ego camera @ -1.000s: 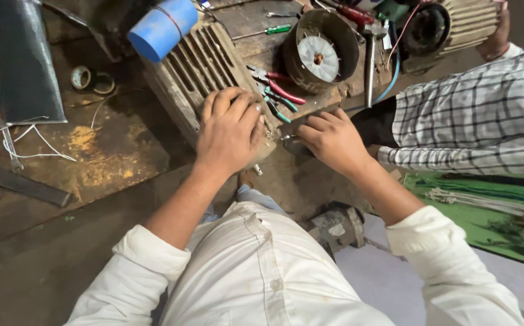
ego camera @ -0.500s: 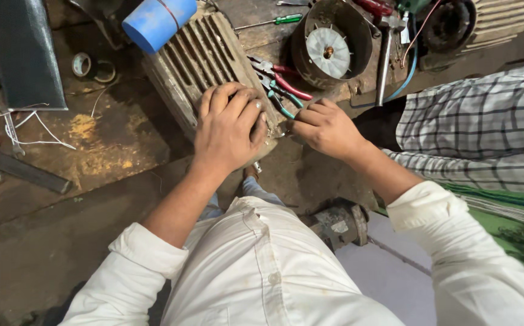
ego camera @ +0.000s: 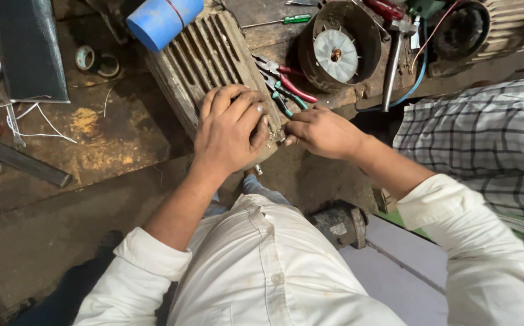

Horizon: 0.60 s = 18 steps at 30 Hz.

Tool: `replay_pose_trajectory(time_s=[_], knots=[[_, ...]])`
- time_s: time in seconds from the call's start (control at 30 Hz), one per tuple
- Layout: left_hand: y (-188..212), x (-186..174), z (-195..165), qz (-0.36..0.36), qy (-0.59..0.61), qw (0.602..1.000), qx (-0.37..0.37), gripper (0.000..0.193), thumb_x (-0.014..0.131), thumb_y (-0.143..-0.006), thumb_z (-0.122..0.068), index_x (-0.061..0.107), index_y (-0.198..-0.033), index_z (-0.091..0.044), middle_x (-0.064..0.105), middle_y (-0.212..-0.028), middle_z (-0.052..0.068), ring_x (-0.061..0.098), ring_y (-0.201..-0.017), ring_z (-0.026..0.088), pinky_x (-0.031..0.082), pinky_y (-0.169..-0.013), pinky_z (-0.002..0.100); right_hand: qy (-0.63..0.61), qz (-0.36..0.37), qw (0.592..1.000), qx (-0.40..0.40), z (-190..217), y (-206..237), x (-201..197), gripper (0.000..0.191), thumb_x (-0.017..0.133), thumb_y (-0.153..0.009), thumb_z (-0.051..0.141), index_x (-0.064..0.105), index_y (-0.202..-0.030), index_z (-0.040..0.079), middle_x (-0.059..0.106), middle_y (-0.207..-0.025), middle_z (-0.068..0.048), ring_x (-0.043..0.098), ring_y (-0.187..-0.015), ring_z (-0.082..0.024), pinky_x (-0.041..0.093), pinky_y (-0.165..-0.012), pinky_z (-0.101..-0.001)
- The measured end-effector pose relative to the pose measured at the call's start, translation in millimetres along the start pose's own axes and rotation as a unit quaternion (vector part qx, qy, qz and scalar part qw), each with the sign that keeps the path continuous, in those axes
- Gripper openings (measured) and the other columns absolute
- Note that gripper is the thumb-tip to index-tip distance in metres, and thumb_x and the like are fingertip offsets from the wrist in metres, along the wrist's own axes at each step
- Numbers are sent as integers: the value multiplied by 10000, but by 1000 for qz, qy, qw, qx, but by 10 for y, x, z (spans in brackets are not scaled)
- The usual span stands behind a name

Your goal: The person works on an electric motor on a cluttered workbench, using pliers and a screwdriver to manipulate components and wires. They reposition the motor, remove a circular metal cover, and continue adjusting parts with tools while another person works nearby.

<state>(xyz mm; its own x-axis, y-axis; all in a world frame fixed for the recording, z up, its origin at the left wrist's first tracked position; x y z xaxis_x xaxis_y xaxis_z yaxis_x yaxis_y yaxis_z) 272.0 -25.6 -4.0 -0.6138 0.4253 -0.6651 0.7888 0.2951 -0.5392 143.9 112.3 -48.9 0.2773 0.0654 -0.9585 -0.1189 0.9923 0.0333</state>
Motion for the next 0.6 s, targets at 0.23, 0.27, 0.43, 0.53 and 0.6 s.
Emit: replay_pose_trajectory(time_s=[0.23,0.27,0.43,0.53,0.6], knots=[[-20,-28,10,-2,12,1000,-4,199,678,-946,-223,723,-1014,-41,704,-1199,88,589,-1221,298,428,-1089,494,-6,-15,999,43,90,-51,32,258,713,-873,212,652,-1033,19,644,-914,-138,656,-865,-344,495,-767,-456],[-20,-34,13,-5,17,1000,-3,201,676,-949,-222,724,-1022,-42,704,-1196,83,590,-1222,293,430,-1098,494,-8,-39,999,38,107,-54,-9,265,716,-875,227,649,-1023,17,639,-904,-143,654,-859,-348,493,-762,-461],[5,-52,38,-7,20,1000,-3,206,674,-948,-224,730,-1031,-43,702,-1198,92,586,-1224,300,424,-1093,497,-40,42,997,54,65,-78,-45,300,683,-912,256,661,-1082,10,676,-982,-159,664,-918,-372,507,-813,-470],[7,-58,55,-9,24,1000,-3,203,672,-948,-222,734,-1035,-49,704,-1192,85,587,-1220,291,422,-1095,498,-101,92,989,52,-5,-147,-71,371,622,-983,315,653,-1166,-6,687,-971,-196,670,-903,-408,526,-796,-489],[12,-65,66,-9,28,1000,-5,194,672,-949,-219,734,-1028,-53,706,-1189,79,590,-1220,284,420,-1093,498,-107,158,979,71,-66,-187,-13,407,572,-1007,368,657,-1190,15,687,-905,-213,675,-849,-424,534,-755,-509]])
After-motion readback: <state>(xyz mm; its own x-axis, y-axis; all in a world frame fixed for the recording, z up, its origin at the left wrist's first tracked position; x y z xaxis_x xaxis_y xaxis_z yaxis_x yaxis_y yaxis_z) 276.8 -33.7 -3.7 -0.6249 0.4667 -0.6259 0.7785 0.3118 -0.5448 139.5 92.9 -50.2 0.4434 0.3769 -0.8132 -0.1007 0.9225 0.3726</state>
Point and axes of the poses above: each hand's wrist, its own y-axis away from the middle knuckle, its own x-axis out of the palm, z = x × y, the point moved 7 cm from there along -y, towards the middle knuckle
